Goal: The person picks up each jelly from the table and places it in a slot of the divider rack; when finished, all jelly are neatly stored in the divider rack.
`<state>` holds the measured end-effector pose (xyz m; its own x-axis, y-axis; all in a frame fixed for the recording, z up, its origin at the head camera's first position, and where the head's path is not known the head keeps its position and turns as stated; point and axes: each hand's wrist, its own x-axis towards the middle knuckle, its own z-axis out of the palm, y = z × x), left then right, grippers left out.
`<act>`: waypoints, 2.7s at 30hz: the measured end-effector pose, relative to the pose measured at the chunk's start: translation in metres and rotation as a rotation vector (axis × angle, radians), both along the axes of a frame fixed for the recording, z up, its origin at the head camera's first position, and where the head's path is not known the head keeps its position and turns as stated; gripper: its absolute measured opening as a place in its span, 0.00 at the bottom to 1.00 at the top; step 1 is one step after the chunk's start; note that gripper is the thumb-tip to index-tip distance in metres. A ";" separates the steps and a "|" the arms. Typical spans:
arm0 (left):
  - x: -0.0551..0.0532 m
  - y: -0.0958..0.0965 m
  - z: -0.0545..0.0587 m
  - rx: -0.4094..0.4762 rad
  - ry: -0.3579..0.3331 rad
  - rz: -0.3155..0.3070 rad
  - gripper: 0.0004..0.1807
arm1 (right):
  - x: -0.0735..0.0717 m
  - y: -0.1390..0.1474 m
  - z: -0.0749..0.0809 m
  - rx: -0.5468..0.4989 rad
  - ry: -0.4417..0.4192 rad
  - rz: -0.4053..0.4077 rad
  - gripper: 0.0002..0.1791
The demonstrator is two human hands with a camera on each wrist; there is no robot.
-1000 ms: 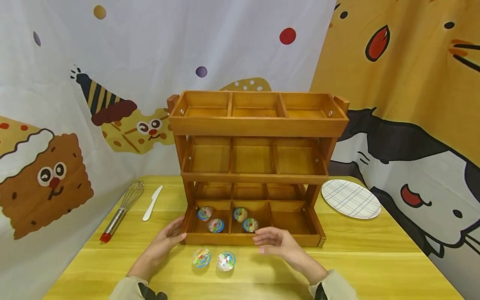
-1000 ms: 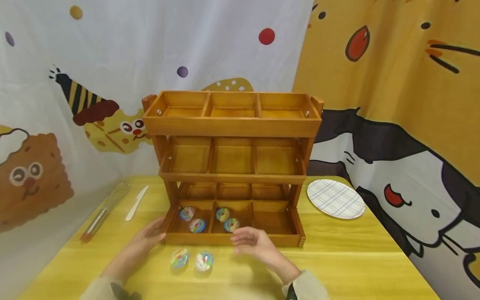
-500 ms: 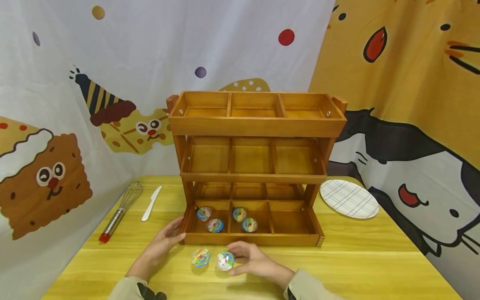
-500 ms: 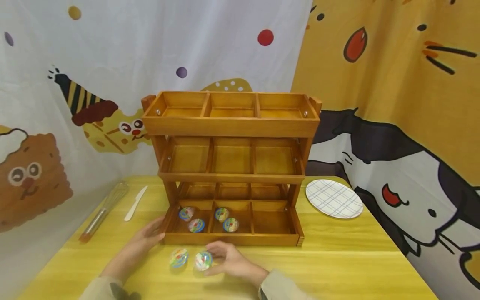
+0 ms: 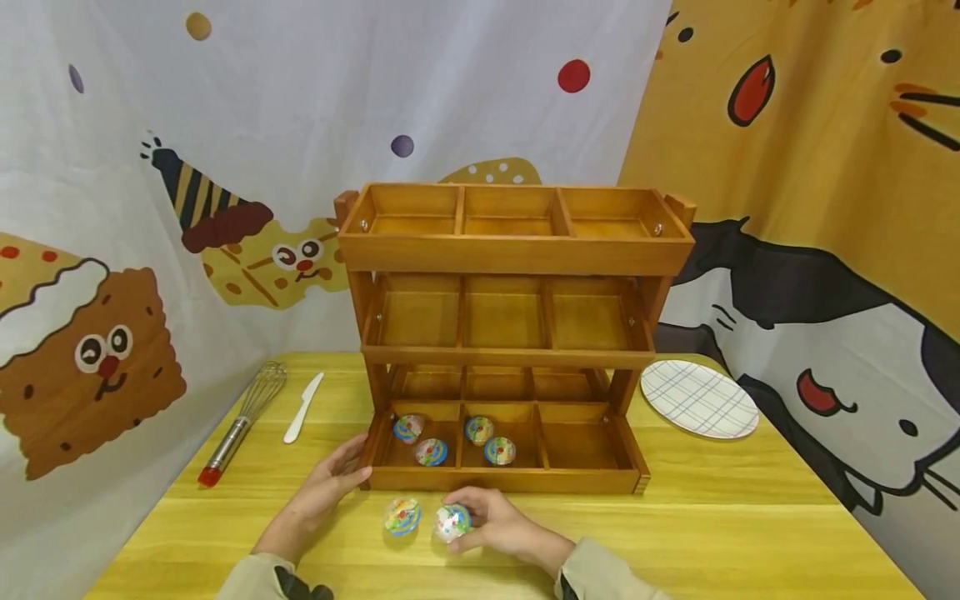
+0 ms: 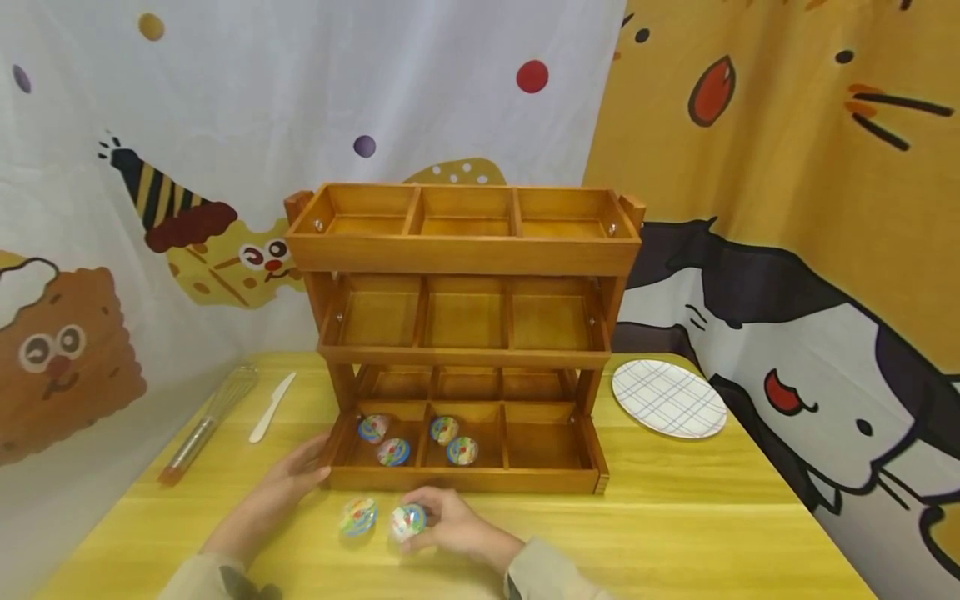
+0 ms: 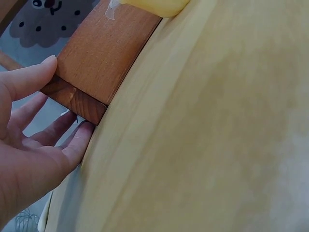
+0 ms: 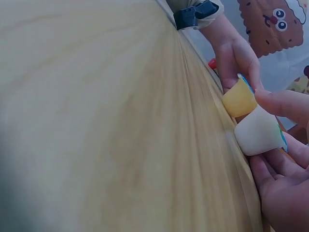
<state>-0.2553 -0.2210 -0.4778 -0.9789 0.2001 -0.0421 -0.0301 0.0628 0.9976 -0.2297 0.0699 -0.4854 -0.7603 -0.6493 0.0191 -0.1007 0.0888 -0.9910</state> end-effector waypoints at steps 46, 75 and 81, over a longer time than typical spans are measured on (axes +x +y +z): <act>-0.001 0.001 0.001 -0.030 -0.004 -0.022 0.37 | -0.099 0.141 0.042 0.275 0.066 -0.542 0.30; -0.001 -0.001 -0.004 -0.030 -0.008 0.008 0.35 | -0.111 0.132 0.024 0.251 0.027 -0.553 0.30; -0.001 0.002 -0.004 -0.041 -0.004 0.011 0.35 | -0.104 0.144 0.030 0.274 0.080 -0.565 0.30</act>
